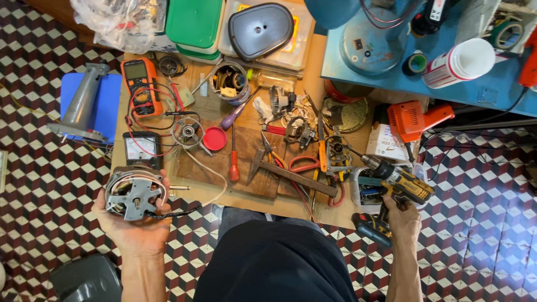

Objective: The person disassembles and reassembles a small electrical motor on a cluttered workbench. They use a cordless drill to remove and install screws, pliers to adjust internal components, and a screwdriver to manipulate parts. The motor is repeatedly taken apart and put back together throughout the clip.

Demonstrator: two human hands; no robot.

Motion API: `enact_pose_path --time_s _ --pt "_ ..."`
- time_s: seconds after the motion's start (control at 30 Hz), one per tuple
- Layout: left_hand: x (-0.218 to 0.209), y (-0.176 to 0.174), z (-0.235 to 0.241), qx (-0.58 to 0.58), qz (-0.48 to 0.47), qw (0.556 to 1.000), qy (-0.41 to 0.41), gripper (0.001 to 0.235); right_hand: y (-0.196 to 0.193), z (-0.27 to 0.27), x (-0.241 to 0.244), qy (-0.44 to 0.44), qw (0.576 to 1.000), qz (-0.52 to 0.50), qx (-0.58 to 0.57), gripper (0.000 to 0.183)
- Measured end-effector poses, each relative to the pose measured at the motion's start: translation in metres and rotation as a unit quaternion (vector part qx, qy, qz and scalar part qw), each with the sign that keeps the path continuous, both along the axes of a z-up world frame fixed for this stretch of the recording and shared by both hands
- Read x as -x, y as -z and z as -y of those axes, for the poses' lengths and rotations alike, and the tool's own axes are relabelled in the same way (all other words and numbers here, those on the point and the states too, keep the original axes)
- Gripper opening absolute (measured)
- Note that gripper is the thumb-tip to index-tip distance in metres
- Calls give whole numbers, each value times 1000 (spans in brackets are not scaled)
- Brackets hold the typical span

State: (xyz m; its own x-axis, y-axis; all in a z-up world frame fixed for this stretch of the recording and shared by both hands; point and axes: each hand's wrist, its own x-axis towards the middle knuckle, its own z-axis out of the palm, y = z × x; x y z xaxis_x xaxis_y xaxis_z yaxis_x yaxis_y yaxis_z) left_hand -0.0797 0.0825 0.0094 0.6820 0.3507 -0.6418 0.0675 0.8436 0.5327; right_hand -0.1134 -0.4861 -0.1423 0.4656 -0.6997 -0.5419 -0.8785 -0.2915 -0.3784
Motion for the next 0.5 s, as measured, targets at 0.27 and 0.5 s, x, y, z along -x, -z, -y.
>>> enact_pose_path --time_s 0.27,0.5 --pt "9 -21 -2 -80 -42 996 -6 59 -39 -127 -34 -524 807 176 209 48" --pt "14 -20 17 -93 -99 991 -15 59 13 -193 -61 -623 758 158 107 52"
